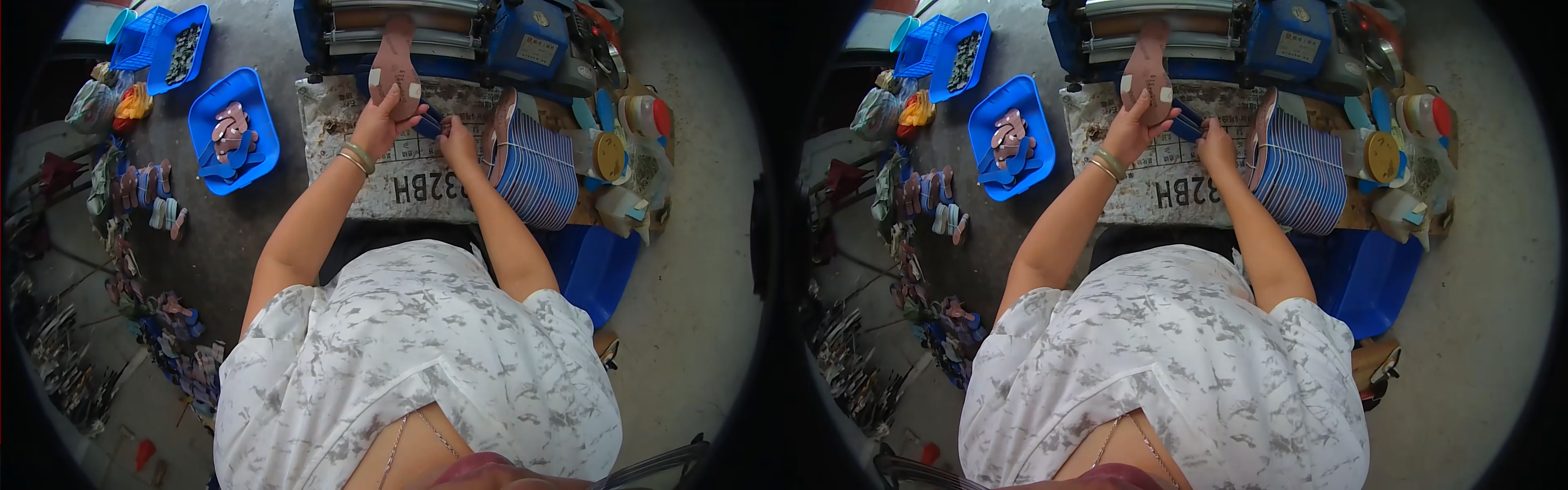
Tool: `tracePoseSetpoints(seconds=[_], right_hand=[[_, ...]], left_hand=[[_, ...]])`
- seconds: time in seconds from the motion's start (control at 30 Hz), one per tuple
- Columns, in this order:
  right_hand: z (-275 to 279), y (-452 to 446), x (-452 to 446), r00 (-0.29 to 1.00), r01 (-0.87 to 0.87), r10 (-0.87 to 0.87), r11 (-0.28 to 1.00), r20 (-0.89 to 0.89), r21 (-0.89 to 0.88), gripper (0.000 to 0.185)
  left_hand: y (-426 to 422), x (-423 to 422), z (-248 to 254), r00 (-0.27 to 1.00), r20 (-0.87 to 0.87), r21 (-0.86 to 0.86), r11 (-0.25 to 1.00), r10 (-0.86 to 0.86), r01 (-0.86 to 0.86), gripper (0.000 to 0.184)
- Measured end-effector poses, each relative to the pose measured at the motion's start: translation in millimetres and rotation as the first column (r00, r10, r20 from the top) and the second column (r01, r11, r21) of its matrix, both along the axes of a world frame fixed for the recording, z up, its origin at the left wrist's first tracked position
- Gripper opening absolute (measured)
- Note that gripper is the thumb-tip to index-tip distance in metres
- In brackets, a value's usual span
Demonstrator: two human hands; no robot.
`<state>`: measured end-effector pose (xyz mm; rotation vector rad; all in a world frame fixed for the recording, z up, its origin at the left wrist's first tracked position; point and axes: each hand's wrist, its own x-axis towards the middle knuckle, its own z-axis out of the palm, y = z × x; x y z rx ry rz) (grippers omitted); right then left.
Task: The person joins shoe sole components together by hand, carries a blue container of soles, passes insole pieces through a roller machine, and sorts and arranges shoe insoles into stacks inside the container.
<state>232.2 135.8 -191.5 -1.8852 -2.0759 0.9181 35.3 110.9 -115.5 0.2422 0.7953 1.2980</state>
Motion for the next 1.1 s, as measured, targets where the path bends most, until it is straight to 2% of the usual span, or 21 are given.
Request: tracePoseSetpoints(seconds=[0.1, 0.2, 0.27, 0.3, 0.37, 0.4, 0.47, 0.5, 0.53, 0.6, 0.63, 0.7, 0.77, 0.8, 0.87, 0.9, 0.93, 1.0, 1.03, 1.07, 1.1], right_hand=[[3, -4, 2, 0.999, -0.033, 0.031, 0.997, -0.034, -0.064, 0.037], [-8, -6, -8, 0.999, 0.025, -0.016, 0.979, -0.046, 0.202, 0.036], [-12, 0, -11, 0.999, 0.028, -0.023, 0.988, -0.032, 0.151, 0.036], [-13, 3, -11, 0.999, 0.036, -0.034, 0.994, -0.014, 0.100, 0.037], [-2, 2, -13, 0.999, 0.046, -0.046, 0.998, 0.003, 0.047, 0.037], [5, 1, -9, 0.997, 0.036, -0.037, 0.999, -0.073, -0.005, 0.036], [32, 0, -3, 0.975, 0.002, -0.025, 0.995, -0.223, -0.103, 0.033], [40, -1, 2, 0.975, -0.001, -0.022, 0.995, -0.222, -0.104, 0.033], [46, -1, 9, 0.936, -0.025, -0.039, 0.984, -0.351, -0.177, 0.030], [62, 0, 20, 0.808, -0.111, -0.092, 0.946, -0.583, -0.303, 0.026], [77, 2, 22, 0.808, -0.118, -0.085, 0.946, -0.584, -0.301, 0.026], [119, 5, 24, 0.768, -0.133, -0.199, 0.880, -0.608, -0.457, 0.021], [128, 10, 29, 0.750, -0.143, -0.255, 0.838, -0.610, -0.526, 0.019], [128, 17, 29, 0.684, -0.098, -0.363, 0.814, -0.633, -0.573, 0.021], [122, 31, 28, 0.517, -0.024, -0.565, 0.742, -0.643, -0.670, 0.025], [110, 37, 23, 0.517, -0.026, -0.564, 0.741, -0.643, -0.671, 0.025], [88, 40, 14, 0.700, 0.058, -0.386, 0.869, -0.601, -0.491, 0.025], [49, 37, -4, 0.954, 0.058, -0.068, 0.997, -0.293, -0.041, 0.027], [36, 32, -8, 0.954, 0.058, -0.068, 0.997, -0.293, -0.041, 0.027], [25, 23, -14, 0.978, -0.045, 0.067, 0.992, -0.196, 0.119, 0.027], [19, 16, -21, 0.980, -0.160, 0.186, 0.951, -0.076, 0.265, 0.028]], left_hand=[[24, 3, -10, 0.999, -0.038, 0.052, 0.998, -0.031, 0.033, 0.045], [45, 7, -10, 0.986, -0.150, 0.014, 0.997, 0.072, -0.070, 0.053], [49, 4, -13, 0.970, -0.210, -0.001, 0.992, 0.123, -0.126, 0.056], [47, 0, -17, 0.872, -0.470, -0.014, 0.986, 0.139, -0.165, 0.061], [42, -13, -21, 0.485, -0.867, -0.004, 0.969, 0.119, -0.245, 0.071], [34, -21, -24, 0.483, -0.868, -0.005, 0.969, 0.118, -0.247, 0.071], [0, -34, -18, 0.047, -0.973, 0.228, 0.968, 0.225, 0.103, 0.077], [-14, -36, -15, -0.158, -0.933, 0.267, 0.914, 0.325, 0.305, 0.081], [-24, -35, -11, -0.157, -0.932, 0.268, 0.914, 0.326, 0.304, 0.081], [-41, -35, -1, -0.395, -0.849, 0.101, 0.841, 0.351, 0.532, 0.079], [-45, -38, 1, -0.499, -0.780, -0.009, 0.790, 0.378, 0.613, 0.079], [-49, -43, -2, -0.511, -0.754, 0.009, 0.784, 0.413, 0.621, 0.073], [-52, -48, -8, -0.524, -0.694, 0.046, 0.757, 0.494, 0.652, 0.061], [-53, -52, -10, -0.525, -0.692, 0.050, 0.758, 0.496, 0.650, 0.061], [-57, -62, -18, -0.169, -0.975, 0.035, 0.845, 0.147, 0.534, 0.049], [-59, -65, -23, 0.056, -0.998, -0.006, 0.878, -0.038, 0.479, 0.043], [-57, -64, -26, 0.055, -0.998, -0.007, 0.879, -0.038, 0.477, 0.043], [-44, -56, -32, 0.497, -0.867, 0.133, 0.942, -0.040, 0.308, 0.033], [-40, -52, -34, 0.683, -0.730, 0.169, 0.965, -0.015, 0.202, 0.029], [-38, -49, -31, 0.683, -0.731, 0.165, 0.965, -0.019, 0.203, 0.029], [-34, -47, -25, 0.746, -0.664, 0.099, 0.981, -0.060, 0.167, 0.027]])
